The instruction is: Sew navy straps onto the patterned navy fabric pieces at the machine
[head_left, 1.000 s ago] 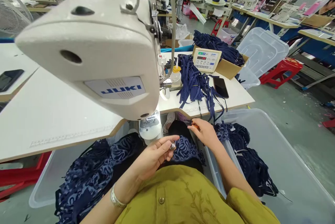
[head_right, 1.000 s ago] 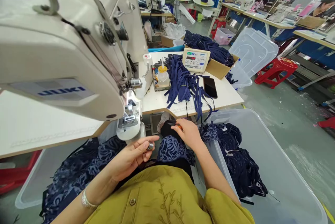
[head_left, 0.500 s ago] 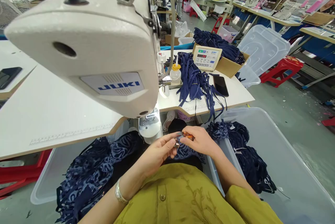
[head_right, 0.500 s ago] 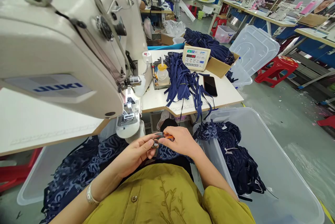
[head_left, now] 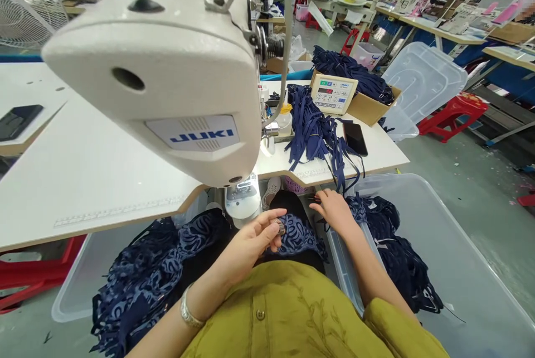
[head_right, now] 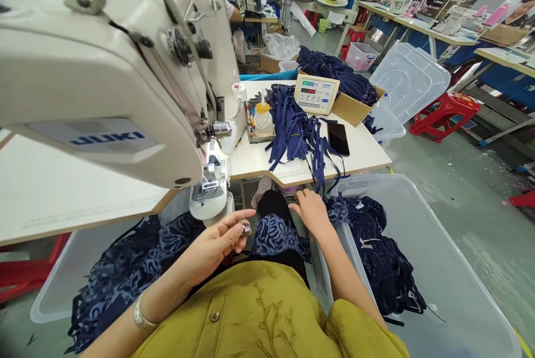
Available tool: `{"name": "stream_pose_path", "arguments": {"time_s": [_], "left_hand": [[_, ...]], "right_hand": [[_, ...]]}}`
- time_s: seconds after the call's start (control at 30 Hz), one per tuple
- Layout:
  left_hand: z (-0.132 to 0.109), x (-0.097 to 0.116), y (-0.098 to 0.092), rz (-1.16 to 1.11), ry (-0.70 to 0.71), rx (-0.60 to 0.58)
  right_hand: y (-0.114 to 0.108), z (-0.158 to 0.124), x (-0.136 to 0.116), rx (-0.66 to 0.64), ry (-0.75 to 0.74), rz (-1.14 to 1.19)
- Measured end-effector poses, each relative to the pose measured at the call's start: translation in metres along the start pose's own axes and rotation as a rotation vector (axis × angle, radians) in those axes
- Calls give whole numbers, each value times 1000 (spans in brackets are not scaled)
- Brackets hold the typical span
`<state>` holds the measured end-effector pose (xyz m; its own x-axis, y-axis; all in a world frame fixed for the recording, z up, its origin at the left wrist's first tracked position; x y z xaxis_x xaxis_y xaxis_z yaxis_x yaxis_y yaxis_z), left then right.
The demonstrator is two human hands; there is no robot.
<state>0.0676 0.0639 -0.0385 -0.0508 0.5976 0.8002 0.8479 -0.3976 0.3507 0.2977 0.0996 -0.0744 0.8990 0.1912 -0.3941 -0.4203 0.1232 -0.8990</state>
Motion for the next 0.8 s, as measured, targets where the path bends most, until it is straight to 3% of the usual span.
{"name": "stream_pose_path", "arguments": {"time_s": [0.13, 0.23, 0.33, 0.6, 0.8], "left_hand": [[-1, 2, 1, 12, 52, 12], [-1, 5, 3, 11, 84, 15], [-4, 9, 5, 38, 81, 16], [-9, 11, 3, 63, 121, -2], [-12, 7, 3, 62, 102, -24]], "right_hand": [[-9, -3, -31, 40, 7, 484], [-8, -9, -71, -86, 88, 944], [-4, -13, -103, -190, 111, 1204], [7, -12, -114, -172, 134, 1279], [2, -13, -124, -172, 62, 1113]]}}
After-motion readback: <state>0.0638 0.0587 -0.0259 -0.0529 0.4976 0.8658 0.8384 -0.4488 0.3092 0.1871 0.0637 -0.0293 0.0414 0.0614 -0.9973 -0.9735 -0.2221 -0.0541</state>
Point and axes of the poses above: each hand's wrist, its own z-axis towards the middle knuckle, its own y-axis out of the palm, x = y × z, the point moved 6 cm from there along z, towards the middle knuckle, and after that the axes turned 4 degrees about -y, right-handed, at the moved point
